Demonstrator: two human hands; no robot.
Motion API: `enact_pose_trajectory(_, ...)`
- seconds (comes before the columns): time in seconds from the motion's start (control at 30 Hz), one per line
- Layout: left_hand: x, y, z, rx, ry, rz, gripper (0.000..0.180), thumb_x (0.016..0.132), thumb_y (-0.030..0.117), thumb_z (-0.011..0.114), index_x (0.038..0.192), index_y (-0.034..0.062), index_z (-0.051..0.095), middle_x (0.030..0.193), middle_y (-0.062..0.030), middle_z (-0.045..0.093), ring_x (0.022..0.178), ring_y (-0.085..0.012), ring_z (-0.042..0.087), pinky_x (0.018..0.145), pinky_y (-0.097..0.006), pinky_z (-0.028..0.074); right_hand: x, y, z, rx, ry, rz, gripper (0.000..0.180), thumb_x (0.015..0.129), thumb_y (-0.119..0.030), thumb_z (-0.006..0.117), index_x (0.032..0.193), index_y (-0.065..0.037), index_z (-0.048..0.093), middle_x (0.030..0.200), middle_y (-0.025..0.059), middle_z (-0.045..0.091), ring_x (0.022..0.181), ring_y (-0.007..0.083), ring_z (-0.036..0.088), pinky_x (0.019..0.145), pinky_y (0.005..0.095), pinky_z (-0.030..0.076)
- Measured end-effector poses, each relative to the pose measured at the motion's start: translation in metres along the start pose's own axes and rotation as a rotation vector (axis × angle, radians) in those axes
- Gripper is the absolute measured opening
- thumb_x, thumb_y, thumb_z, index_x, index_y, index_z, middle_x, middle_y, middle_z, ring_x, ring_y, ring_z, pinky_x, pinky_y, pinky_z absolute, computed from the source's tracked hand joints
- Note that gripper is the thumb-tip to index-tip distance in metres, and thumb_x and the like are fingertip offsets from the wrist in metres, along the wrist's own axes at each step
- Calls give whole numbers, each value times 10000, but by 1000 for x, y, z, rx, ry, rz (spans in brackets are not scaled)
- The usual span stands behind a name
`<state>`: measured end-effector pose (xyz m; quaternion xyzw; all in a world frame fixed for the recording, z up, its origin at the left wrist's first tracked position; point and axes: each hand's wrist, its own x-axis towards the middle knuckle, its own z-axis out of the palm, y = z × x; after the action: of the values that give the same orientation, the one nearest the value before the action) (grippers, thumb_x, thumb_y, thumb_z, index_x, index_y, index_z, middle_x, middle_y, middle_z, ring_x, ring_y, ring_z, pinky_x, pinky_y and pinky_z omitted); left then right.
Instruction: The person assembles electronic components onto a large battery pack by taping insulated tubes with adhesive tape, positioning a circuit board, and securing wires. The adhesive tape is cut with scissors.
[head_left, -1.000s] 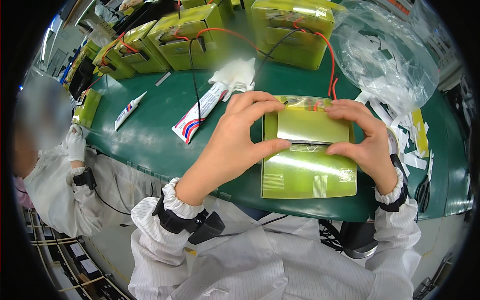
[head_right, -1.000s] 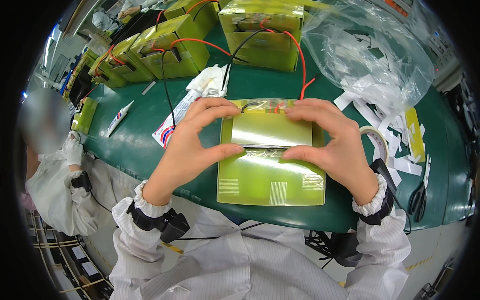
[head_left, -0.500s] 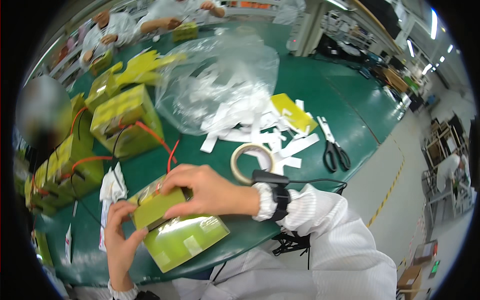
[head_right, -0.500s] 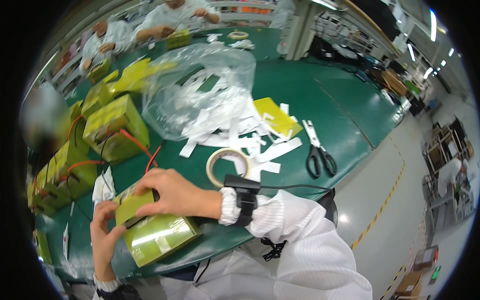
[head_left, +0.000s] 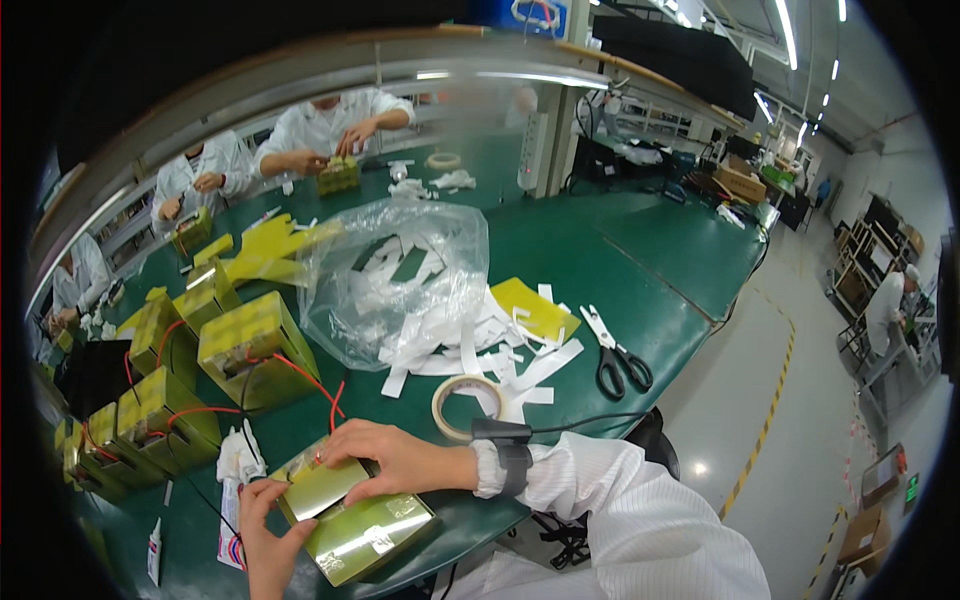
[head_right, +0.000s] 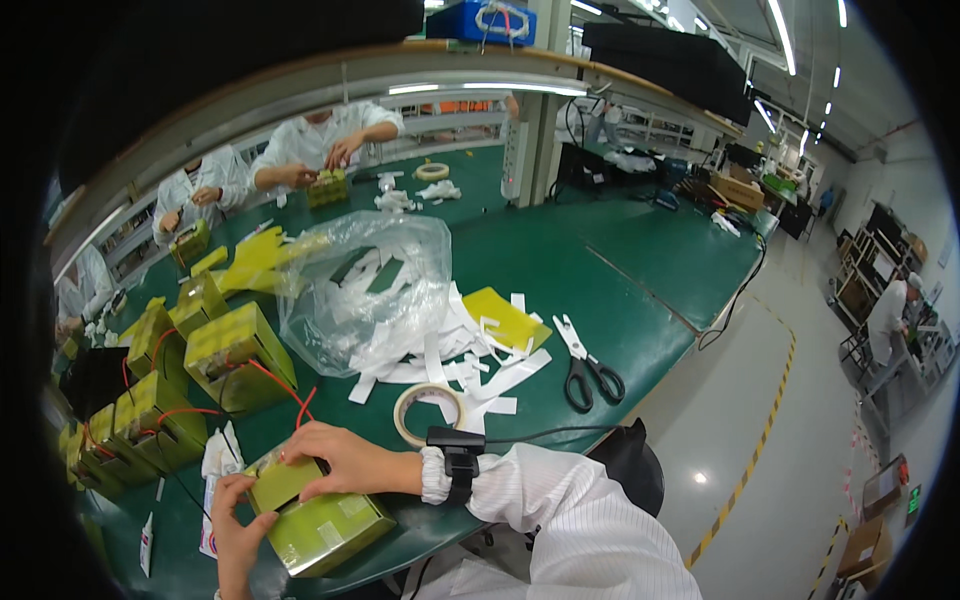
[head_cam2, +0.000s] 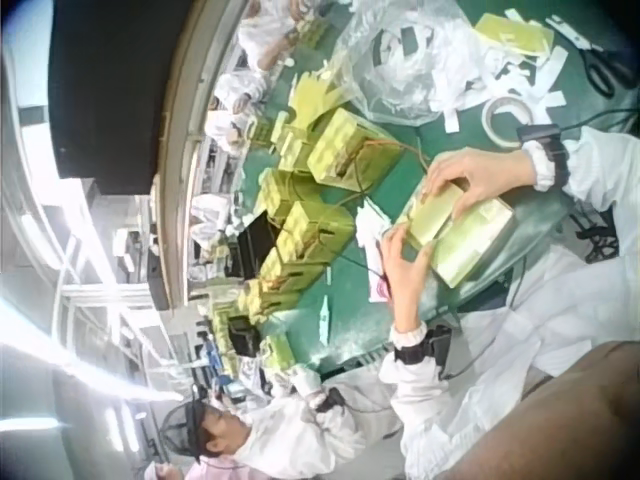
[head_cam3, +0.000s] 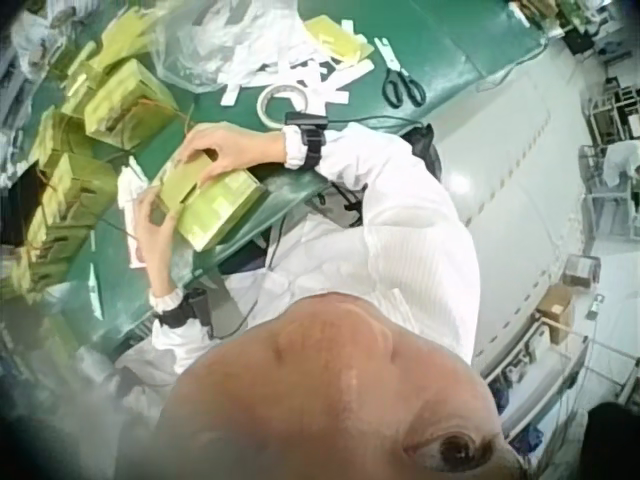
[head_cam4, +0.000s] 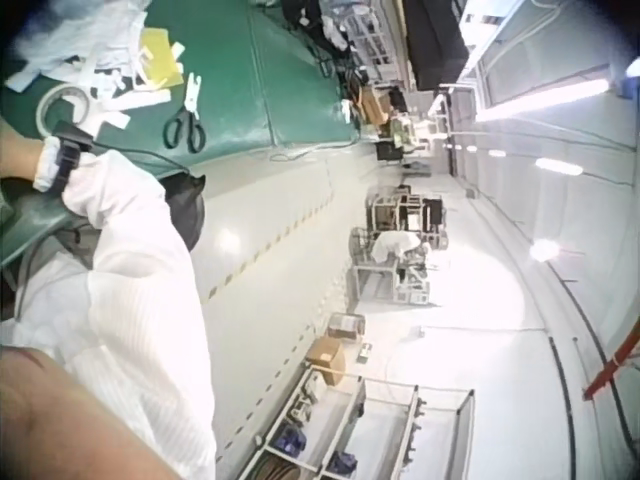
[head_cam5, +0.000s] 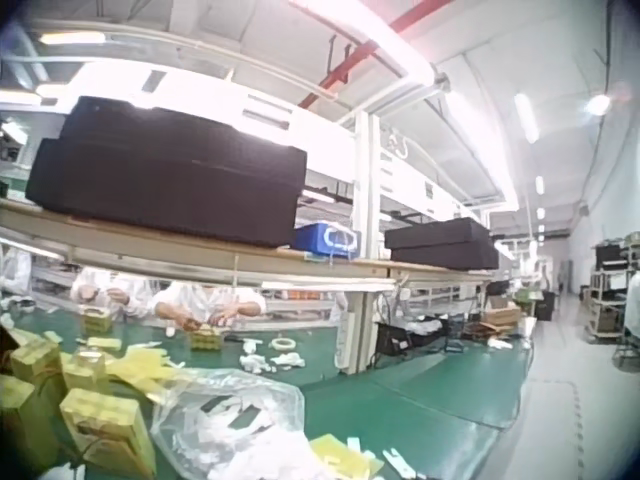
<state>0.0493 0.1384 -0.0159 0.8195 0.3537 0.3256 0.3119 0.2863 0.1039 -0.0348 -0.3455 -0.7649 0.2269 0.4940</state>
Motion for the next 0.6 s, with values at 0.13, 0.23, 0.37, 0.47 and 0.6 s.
enact_pose_trajectory(0.13, 1, 4, 1, -27, 14, 19, 458, 549, 51, 690, 980, 0, 545, 978, -92, 490, 916, -212, 484, 750, -288, 388, -1, -3, -4, 1, -25, 74, 460, 644, -198, 746, 1025, -19, 558, 1069, 95, 568, 1060, 260, 477, 888, 344, 407)
enact_pose_trajectory(0.23, 3, 5, 1, -100, 45, 7, 448, 563, 59, 690, 983, 4, 546, 984, -93, 497, 925, -212, 486, 746, -286, 391, -2, -2, -6, -22, -21, 48, 474, 650, -194, 744, 1047, -23, 548, 1088, 98, 561, 1048, 251, 487, 885, 339, 411)
enact_pose_trajectory(0.37, 5, 4, -1, -123, 93, 16, 440, 575, 64, 688, 988, 8, 548, 997, -93, 502, 931, -214, 487, 749, -287, 392, -2, -6, -12, 46, 29, 67, 493, 663, -197, 739, 1081, -28, 539, 1093, 101, 556, 1027, 245, 499, 872, 330, 417)
enact_pose_trajectory(0.47, 5, 3, -2, -80, 96, 62, 451, 571, 67, 699, 993, 12, 550, 1001, -91, 507, 927, -216, 488, 748, -289, 394, -2, -13, -18, 44, 39, 202, 507, 683, -198, 719, 1119, -35, 518, 1093, 107, 538, 995, 239, 511, 841, 318, 430)
enact_pose_trajectory(0.6, -1, 7, -3, -30, 98, 85, 458, 562, 69, 716, 987, 9, 556, 986, -90, 515, 917, -215, 490, 744, -293, 395, -6, -9, -19, -86, 10, 101, 500, 681, -206, 720, 1109, -30, 529, 1093, 104, 541, 988, 242, 508, 845, 324, 422)
